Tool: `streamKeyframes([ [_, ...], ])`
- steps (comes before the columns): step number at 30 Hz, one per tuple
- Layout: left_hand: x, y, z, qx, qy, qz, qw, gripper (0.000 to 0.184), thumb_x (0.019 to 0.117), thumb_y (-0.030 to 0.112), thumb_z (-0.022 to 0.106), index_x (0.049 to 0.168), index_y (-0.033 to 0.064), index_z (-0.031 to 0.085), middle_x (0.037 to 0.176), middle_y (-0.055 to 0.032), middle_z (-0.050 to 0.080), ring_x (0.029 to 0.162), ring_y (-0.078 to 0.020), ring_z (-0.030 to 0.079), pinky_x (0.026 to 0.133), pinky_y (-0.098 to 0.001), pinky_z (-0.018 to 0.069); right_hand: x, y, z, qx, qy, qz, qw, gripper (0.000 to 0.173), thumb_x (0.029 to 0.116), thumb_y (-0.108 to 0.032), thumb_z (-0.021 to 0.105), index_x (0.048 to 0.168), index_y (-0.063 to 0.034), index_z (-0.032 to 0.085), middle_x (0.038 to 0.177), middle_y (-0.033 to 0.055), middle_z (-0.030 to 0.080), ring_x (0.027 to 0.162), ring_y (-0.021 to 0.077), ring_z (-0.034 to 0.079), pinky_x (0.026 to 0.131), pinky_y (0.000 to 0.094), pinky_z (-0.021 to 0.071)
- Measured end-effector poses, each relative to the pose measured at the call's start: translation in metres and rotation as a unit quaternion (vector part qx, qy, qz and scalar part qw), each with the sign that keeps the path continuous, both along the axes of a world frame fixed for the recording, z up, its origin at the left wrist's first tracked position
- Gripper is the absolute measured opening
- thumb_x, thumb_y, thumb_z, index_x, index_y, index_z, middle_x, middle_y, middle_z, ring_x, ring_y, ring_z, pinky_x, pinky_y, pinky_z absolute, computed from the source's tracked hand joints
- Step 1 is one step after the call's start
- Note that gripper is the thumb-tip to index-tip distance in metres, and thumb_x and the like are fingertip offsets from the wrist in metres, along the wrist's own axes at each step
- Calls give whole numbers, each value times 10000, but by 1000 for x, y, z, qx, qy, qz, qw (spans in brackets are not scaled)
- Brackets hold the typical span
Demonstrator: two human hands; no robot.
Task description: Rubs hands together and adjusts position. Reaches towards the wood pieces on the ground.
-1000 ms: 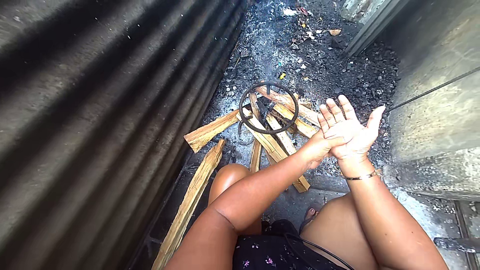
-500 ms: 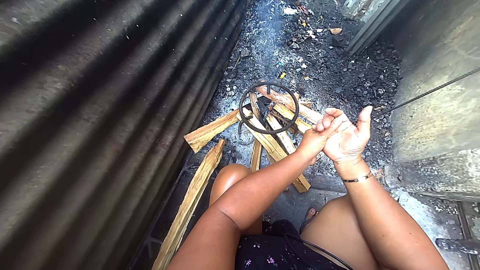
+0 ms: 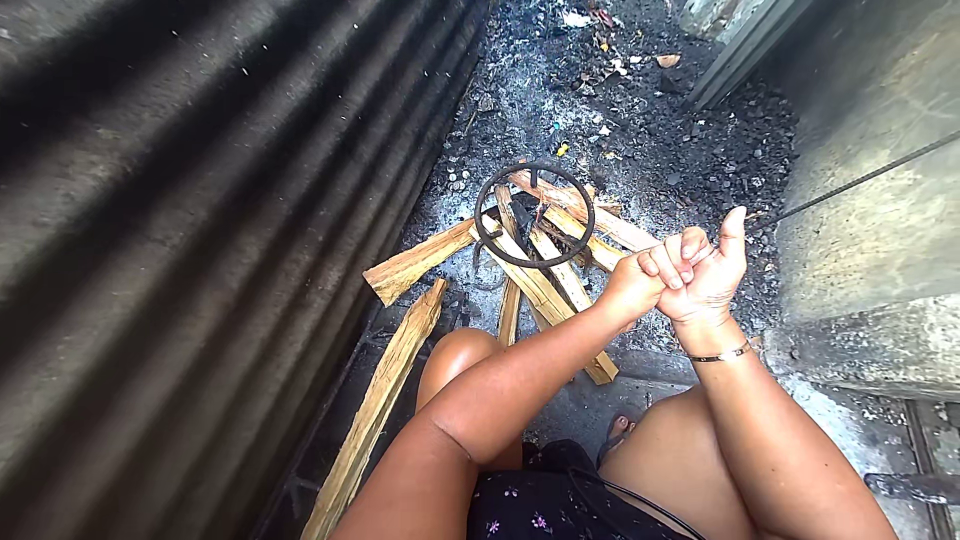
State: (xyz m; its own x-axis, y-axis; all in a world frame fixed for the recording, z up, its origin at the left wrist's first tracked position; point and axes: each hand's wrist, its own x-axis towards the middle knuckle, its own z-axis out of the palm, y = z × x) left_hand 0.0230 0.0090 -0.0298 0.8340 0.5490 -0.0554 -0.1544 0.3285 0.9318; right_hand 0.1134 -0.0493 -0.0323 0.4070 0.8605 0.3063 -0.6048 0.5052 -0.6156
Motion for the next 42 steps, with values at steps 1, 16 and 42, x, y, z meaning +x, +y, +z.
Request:
streamKeyframes([
  [1,0,0,0,3,-4,-2,1000,111,960,-4,626,873,64,622,844,-31,636,781,-98,595,696,-300,504,0,0,0,3,0,2,1000,801,1027,-694,48,642,-147,489,475,-31,351,419,114,404,483,299,426],
  [16,0,2,-14,-128,23,-42,991,53,1031,89,569,1075,97,597,941,-51,626,842,-144,605,741,-340,527,-5,8,-3,-75,22,-52,996,801,1045,-661,50,690,-157,561,479,-49,371,434,108,424,522,305,465],
  [42,17,7,-25,-174,147,-33,973,578,1069,550,439,1285,39,598,1062,-164,680,944,-237,690,855,-405,590,5,27,-10,-246,5,-72,967,788,1057,-631,39,1000,-157,666,625,-36,526,543,91,562,593,276,554],
])
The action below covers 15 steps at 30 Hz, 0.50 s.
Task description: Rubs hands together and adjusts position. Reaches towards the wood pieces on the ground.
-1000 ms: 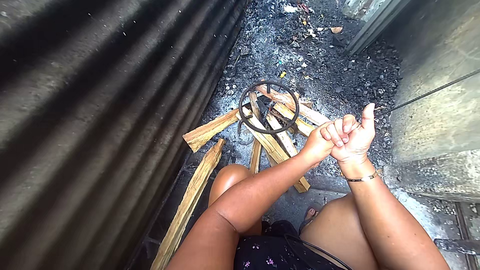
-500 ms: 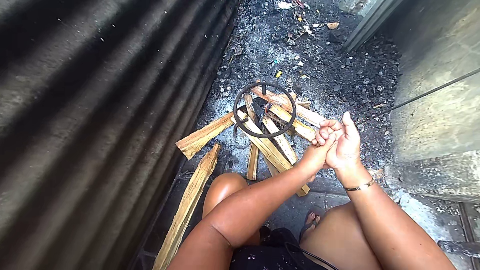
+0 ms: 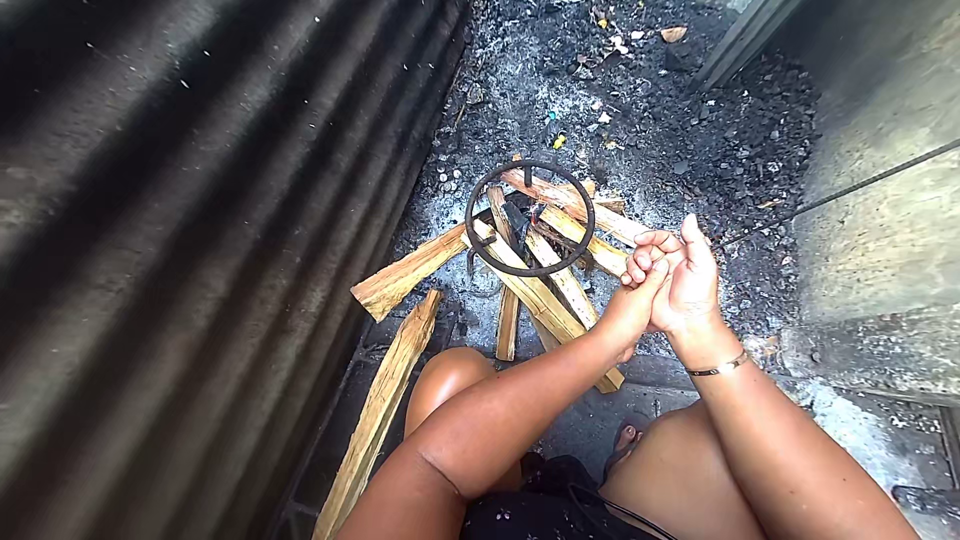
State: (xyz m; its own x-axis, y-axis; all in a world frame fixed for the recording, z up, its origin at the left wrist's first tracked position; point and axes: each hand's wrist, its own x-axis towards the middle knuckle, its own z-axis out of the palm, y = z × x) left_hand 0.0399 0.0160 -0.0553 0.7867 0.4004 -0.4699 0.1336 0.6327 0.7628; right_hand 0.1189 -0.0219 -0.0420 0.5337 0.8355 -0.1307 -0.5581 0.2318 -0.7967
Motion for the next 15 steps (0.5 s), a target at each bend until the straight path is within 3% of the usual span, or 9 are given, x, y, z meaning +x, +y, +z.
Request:
streamKeyframes([
  [15,-12,1,8,1,-1,11,1000,546,1074,534,435,1288,56,593,1051,-146,677,935,-226,687,846,-397,590,-12,3,6,2,-7,14,1000,756,1069,-601,47,999,-158,654,648,-33,533,552,93,561,591,270,548],
])
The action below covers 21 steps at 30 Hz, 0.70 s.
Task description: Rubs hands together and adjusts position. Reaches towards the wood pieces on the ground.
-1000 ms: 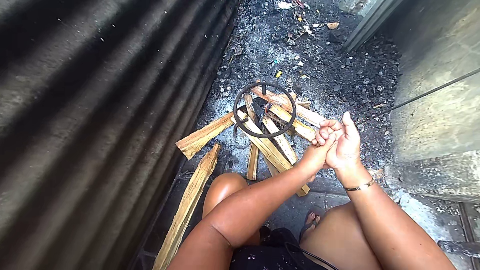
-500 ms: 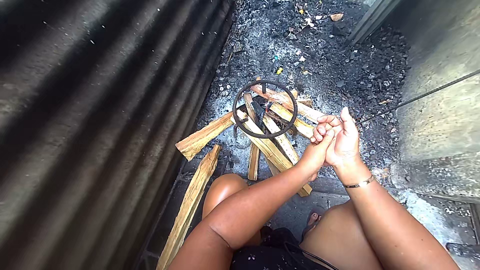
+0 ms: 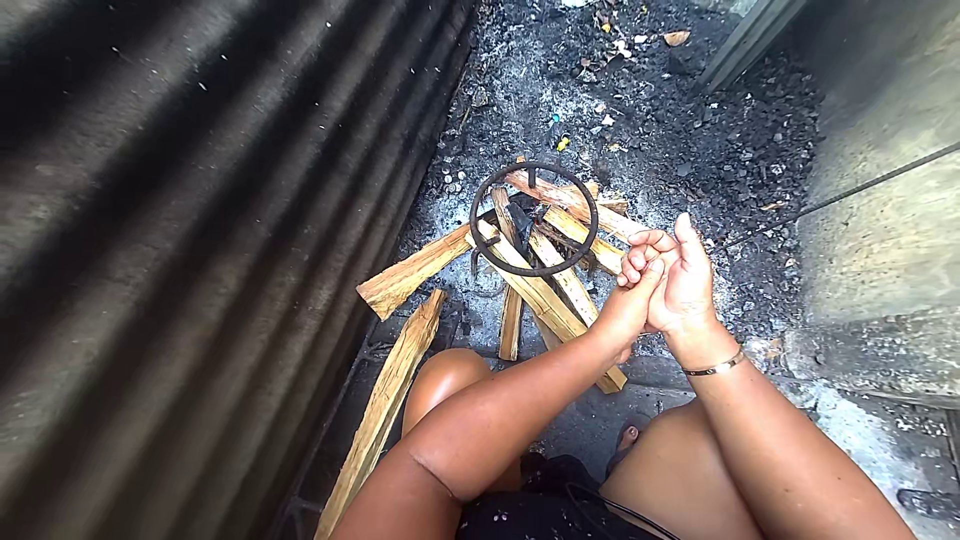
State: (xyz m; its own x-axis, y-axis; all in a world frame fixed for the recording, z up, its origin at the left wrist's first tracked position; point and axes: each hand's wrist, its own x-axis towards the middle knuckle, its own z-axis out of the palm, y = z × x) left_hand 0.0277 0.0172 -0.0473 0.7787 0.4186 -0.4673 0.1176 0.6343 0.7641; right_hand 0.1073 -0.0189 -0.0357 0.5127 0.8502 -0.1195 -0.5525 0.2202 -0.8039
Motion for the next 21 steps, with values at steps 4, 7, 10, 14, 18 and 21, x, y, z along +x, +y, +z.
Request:
streamKeyframes([
  [4,-1,-1,1,-5,-6,5,1000,531,1075,521,445,1263,52,606,1029,-141,678,917,-221,686,838,-393,591,-1,-1,1,-4,1,-2,1000,752,1069,-604,53,998,-160,656,645,-39,528,548,88,556,585,260,542],
  [7,1,-1,-1,-6,-10,1,1000,547,1069,537,448,1261,50,606,1013,-143,685,906,-220,695,832,-385,597,0,-1,1,-10,-6,-8,1000,749,1070,-602,55,999,-160,656,640,-41,522,545,87,551,589,266,544],
  [10,2,-2,-2,-5,-9,-1,1000,548,1070,534,447,1265,48,606,1027,-145,682,913,-222,691,836,-387,593,1,-2,1,-13,-6,-10,1000,751,1071,-609,67,999,-150,657,642,-37,520,549,89,553,592,269,548],
  [14,4,-3,0,-6,-5,2,1000,535,1071,527,452,1276,53,595,1032,-144,678,928,-226,686,851,-399,587,3,-3,0,-2,-7,-8,1000,758,1072,-607,63,1006,-144,660,642,-31,529,555,93,564,595,271,553],
  [18,6,-4,-1,-5,-3,-2,1000,566,1069,542,447,1286,41,595,1059,-158,684,948,-238,694,861,-404,593,5,-5,-1,6,-2,-10,1000,744,1077,-604,89,1011,-139,666,644,-30,528,551,92,559,601,274,554],
  [21,7,-5,-2,0,-4,-6,1000,568,1068,551,440,1282,51,602,1050,-150,682,941,-229,690,857,-400,590,6,-7,0,0,-6,-11,1000,737,1079,-595,79,1010,-149,662,652,-37,530,559,88,563,603,271,556],
])
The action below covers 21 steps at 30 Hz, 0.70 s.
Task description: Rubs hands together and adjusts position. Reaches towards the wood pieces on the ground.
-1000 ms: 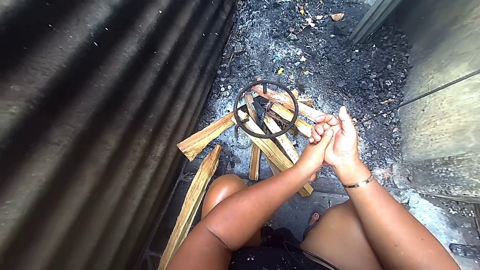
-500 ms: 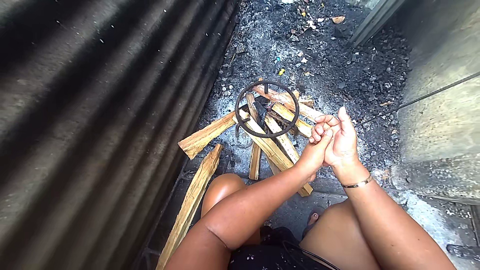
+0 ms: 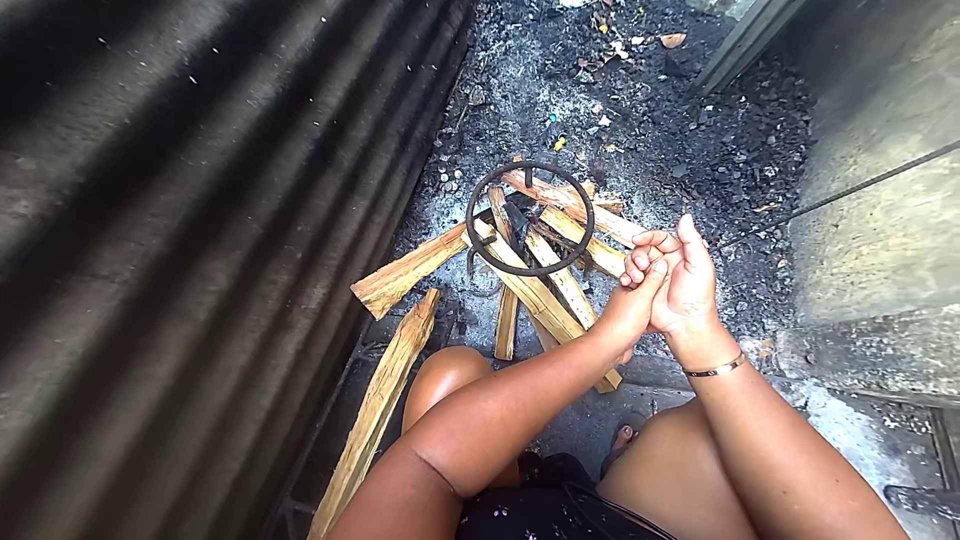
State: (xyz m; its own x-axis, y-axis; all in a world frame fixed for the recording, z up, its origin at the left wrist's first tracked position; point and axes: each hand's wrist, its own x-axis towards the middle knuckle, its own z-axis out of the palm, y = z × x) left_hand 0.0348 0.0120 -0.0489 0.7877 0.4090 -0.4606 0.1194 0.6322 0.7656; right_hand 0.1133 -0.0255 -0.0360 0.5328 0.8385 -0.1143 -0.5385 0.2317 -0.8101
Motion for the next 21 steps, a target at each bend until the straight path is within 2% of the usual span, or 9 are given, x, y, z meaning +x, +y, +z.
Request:
streamKeyframes([
  [3,1,-1,0,1,-1,-3,1000,543,1072,533,444,1308,65,587,1086,-155,677,975,-235,685,872,-406,586,1,-1,-1,5,0,-3,1000,745,1077,-597,74,1014,-141,660,645,-30,526,551,92,561,597,274,556],
  [12,2,-3,0,0,0,-4,1000,572,1068,549,439,1288,44,594,1046,-153,684,929,-228,696,847,-391,596,3,-2,-1,2,-5,-8,1000,750,1078,-597,76,1014,-142,669,651,-30,536,556,97,565,597,274,554],
  [21,1,-3,2,-4,2,1,1000,550,1074,532,442,1300,51,582,1063,-158,679,940,-235,691,851,-400,593,3,-2,-1,14,0,2,1000,766,1075,-602,69,1012,-134,672,662,-22,549,569,102,575,606,278,557],
])
